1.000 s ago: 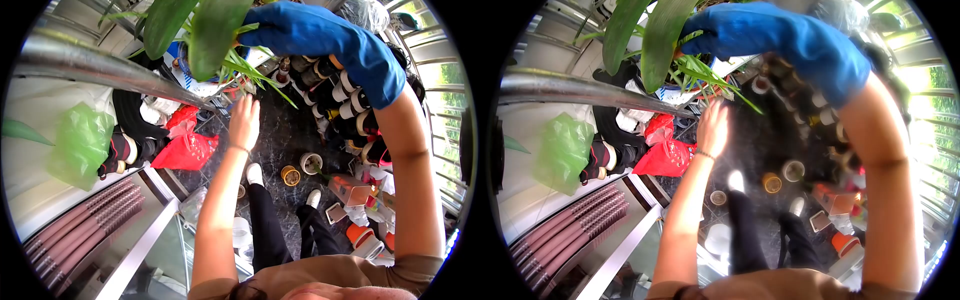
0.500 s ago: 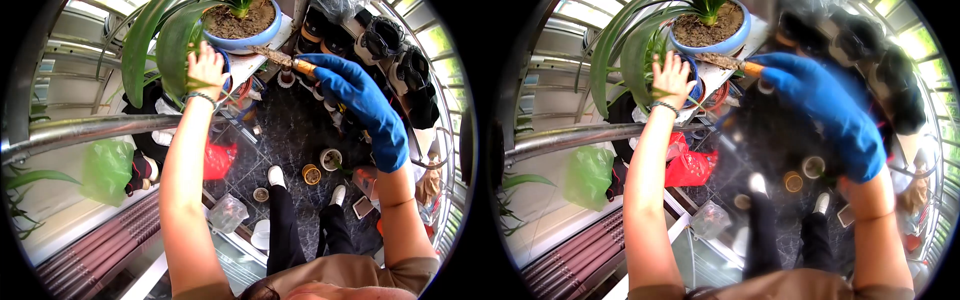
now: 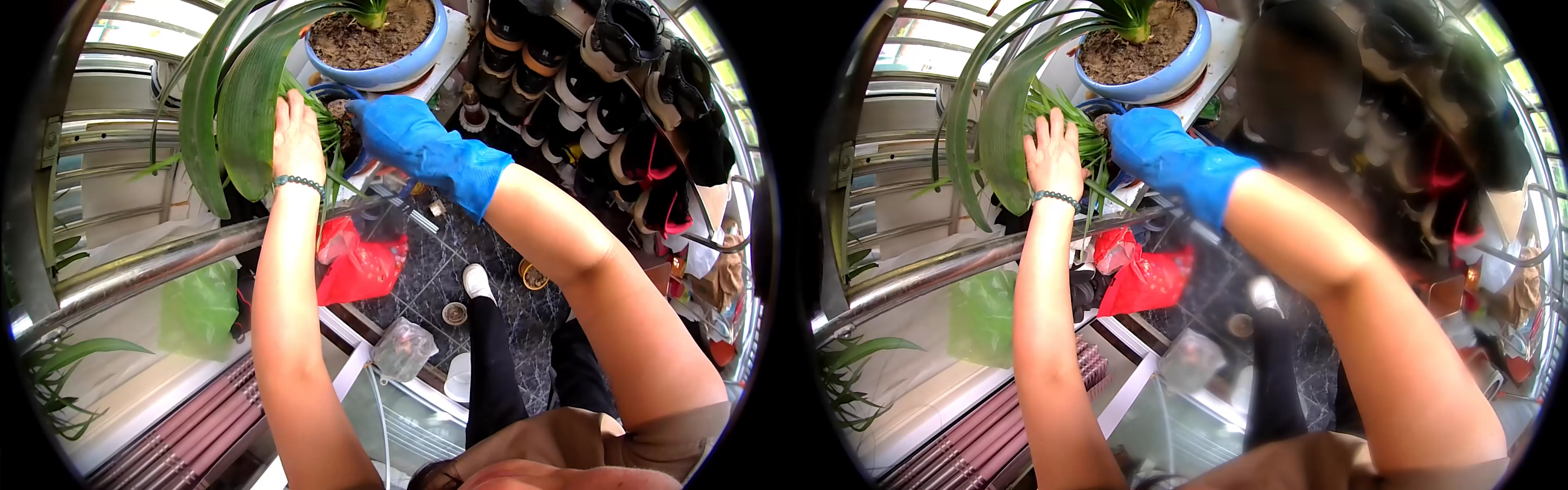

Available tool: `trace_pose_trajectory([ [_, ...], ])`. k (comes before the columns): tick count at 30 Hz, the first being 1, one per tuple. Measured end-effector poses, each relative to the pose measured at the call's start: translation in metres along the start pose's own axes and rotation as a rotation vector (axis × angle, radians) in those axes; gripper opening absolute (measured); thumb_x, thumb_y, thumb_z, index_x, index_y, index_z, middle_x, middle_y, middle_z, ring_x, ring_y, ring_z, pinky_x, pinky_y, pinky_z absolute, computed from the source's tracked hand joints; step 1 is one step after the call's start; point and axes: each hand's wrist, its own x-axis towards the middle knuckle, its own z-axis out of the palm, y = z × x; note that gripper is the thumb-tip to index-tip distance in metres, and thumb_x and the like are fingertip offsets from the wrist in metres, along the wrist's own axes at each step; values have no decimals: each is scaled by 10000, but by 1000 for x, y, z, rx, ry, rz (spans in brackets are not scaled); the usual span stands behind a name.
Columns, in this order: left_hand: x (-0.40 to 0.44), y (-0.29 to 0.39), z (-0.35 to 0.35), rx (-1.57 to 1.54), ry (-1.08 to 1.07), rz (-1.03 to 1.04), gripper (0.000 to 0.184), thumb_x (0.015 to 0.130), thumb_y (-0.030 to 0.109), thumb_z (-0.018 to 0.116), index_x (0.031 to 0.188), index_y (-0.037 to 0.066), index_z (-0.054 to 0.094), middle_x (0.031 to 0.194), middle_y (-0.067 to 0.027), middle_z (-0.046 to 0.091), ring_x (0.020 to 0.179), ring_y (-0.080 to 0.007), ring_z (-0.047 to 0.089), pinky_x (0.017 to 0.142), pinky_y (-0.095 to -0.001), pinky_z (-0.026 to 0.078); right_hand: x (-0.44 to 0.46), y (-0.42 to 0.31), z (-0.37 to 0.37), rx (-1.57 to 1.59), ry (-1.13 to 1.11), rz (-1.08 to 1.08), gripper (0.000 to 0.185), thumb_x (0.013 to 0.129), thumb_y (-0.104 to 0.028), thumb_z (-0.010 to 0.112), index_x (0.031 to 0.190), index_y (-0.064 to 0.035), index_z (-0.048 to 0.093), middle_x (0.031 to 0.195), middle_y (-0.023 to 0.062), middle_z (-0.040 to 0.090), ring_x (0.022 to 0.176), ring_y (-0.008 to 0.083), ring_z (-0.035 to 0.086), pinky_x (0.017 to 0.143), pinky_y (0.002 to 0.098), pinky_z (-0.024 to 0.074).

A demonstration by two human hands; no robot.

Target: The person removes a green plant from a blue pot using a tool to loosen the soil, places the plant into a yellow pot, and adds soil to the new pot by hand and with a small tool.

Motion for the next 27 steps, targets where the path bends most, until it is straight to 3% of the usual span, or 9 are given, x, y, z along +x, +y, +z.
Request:
trace_pose_trajectory([
  [1, 1, -1, -2, -3, -3, -1, 694, 614, 320, 872, 1230, 157, 596, 1496, -83, 361, 1397, -289, 317, 1064, -467, 336, 2, 0, 6, -2, -4, 0, 258, 934, -210, 525, 1151, -111, 625, 869, 183, 691, 806, 384, 671, 705, 502, 523],
  [4, 3, -3, -6, 55, 158, 38, 210, 857, 174, 618, 1065, 145, 634, 1388, -101, 484, 1329, -306, 407, 1012, -483, 375, 7, 0, 21, 67, -100, 97, 248, 881, -174, 518, 1025, -39, 667, 908, 208, 699, 884, 377, 681, 772, 484, 530],
  [9, 4, -1, 14, -41, 93, 44, 186, 886, 174, 558, 1054, 145, 634, 1130, -89, 609, 1180, -315, 546, 922, -484, 437, 13, -1, 27, 140, -156, 207, 267, 882, -172, 506, 1033, -31, 676, 950, 235, 694, 919, 384, 678, 805, 477, 531],
  [15, 2, 2, -1, -64, 25, 56, 222, 823, 182, 661, 1037, 129, 631, 1121, -82, 604, 1187, -300, 540, 927, -474, 434, -7, 10, -5, 196, -148, 237, 291, 935, -205, 489, 1092, -21, 652, 980, 221, 691, 941, 389, 668, 808, 493, 521],
  [17, 0, 4, -7, -106, -49, 61, 398, 731, 213, 779, 1088, 127, 625, 1197, -81, 590, 1225, -301, 516, 945, -476, 422, -16, 20, -16, 47, 229, -34, 303, 997, -312, 498, 1190, -101, 599, 795, 197, 681, 708, 402, 664, 594, 503, 524],
  [20, -8, 12, -14, -234, 60, -8, 604, 682, 234, 832, 1231, 135, 600, 1389, -105, 513, 1316, -316, 441, 1037, -491, 373, 6, 40, -44, -93, 322, 6, 296, 1002, -344, 487, 1012, -51, 526, 726, 229, 639, 683, 430, 641, 585, 529, 496],
  [22, -17, 18, -35, -284, 84, -3, 578, 700, 229, 818, 1226, 122, 602, 1397, -112, 507, 1325, -324, 431, 1056, -495, 360, 30, 73, -42, -81, 455, -207, 323, 1003, -354, 485, 982, -33, 502, 734, 222, 637, 699, 430, 637, 609, 544, 489],
  [23, -24, 26, -46, -339, 102, 4, 553, 718, 223, 804, 1220, 109, 604, 1405, -119, 500, 1334, -332, 422, 1075, -500, 347, 44, 81, -39, -173, 443, -191, 211, 947, -235, 527, 978, -27, 541, 746, 196, 663, 726, 401, 659, 634, 496, 510],
  [27, -66, 61, -89, -636, 328, 93, 374, 808, 145, 723, 1161, 56, 638, 1379, -134, 520, 1303, -362, 447, 1062, -477, 359, 57, 88, -61, -340, 300, -149, 227, 856, -181, 594, 1020, -27, 628, 906, 247, 668, 862, 368, 672, 744, 461, 518],
])
